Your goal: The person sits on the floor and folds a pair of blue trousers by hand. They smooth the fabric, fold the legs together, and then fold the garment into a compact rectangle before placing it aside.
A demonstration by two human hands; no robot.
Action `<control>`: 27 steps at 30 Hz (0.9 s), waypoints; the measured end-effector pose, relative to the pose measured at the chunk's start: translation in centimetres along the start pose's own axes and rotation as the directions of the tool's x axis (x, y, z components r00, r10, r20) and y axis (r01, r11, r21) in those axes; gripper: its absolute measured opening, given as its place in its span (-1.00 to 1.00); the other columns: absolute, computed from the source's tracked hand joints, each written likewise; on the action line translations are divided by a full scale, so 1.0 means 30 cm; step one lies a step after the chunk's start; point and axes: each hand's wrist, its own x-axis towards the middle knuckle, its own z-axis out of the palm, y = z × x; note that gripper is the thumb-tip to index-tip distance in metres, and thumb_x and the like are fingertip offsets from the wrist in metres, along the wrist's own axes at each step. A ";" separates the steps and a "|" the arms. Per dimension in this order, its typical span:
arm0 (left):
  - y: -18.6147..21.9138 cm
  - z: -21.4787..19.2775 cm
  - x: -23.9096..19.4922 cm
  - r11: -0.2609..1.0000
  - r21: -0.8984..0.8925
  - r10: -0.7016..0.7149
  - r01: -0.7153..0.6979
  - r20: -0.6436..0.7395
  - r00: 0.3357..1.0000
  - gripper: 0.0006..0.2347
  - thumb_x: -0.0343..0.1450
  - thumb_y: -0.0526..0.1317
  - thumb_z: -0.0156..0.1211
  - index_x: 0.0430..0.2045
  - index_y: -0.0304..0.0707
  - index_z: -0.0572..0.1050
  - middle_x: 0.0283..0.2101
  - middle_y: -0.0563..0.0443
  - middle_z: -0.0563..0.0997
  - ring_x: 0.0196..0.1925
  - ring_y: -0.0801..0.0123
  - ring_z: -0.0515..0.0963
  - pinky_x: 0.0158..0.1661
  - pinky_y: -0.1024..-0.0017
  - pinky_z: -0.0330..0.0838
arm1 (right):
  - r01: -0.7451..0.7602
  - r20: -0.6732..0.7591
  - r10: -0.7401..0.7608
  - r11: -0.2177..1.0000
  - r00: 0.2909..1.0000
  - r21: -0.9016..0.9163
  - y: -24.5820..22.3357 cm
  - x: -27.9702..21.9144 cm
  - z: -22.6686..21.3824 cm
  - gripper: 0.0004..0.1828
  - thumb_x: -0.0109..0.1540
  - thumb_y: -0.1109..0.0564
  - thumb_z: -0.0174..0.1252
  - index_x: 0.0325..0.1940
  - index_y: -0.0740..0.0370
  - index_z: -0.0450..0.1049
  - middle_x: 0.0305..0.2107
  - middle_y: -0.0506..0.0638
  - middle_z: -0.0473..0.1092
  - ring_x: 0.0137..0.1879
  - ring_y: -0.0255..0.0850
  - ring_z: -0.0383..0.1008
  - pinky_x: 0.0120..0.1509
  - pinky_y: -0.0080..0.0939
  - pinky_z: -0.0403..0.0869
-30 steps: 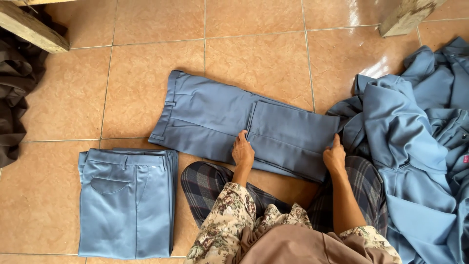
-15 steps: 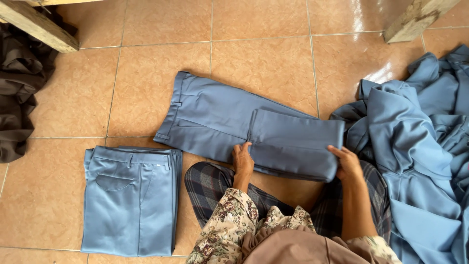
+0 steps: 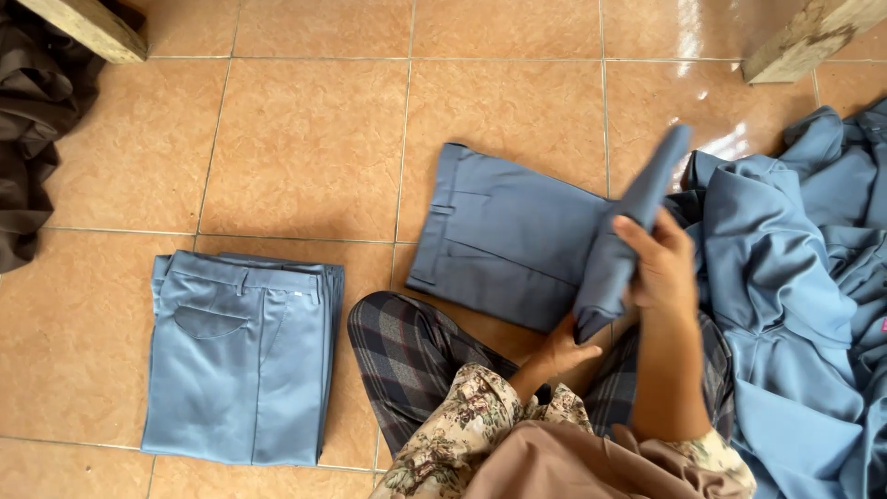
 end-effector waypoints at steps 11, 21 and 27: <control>-0.508 0.118 0.057 0.543 -0.683 -0.503 0.489 0.201 0.840 -0.24 0.32 -0.27 0.62 0.31 -0.48 0.16 0.33 -0.30 0.33 0.18 -0.03 0.55 0.11 0.10 0.54 | -0.018 0.320 0.306 0.747 0.897 -0.664 0.298 -0.105 0.224 -0.38 0.29 -0.01 0.22 0.41 0.18 0.33 -0.19 0.15 0.50 -0.14 -0.03 0.54 -0.15 0.05 0.64; -0.198 -0.524 0.092 0.834 -0.317 -0.391 0.452 0.240 0.889 -0.63 0.44 -0.17 0.10 0.05 -0.51 0.43 -0.28 -0.59 0.57 -0.29 -0.20 0.68 -0.37 0.06 0.62 | 0.220 0.276 0.179 0.279 0.944 -0.935 0.613 -0.196 -0.076 -0.23 0.22 -0.04 0.27 0.51 0.00 0.23 0.23 0.25 0.20 0.42 0.33 0.13 0.42 0.35 0.31; -0.092 -0.871 0.120 0.680 0.571 0.028 0.461 -0.647 0.762 -0.76 0.46 -0.03 0.16 -0.06 0.02 0.39 -0.12 -0.02 0.54 -0.03 0.07 0.61 0.01 0.20 0.53 | 0.209 0.256 0.232 0.207 0.938 -0.956 0.634 -0.095 -0.089 -0.17 0.21 -0.10 0.27 0.54 -0.08 0.17 0.29 0.14 0.14 0.48 0.21 0.06 0.23 0.51 0.42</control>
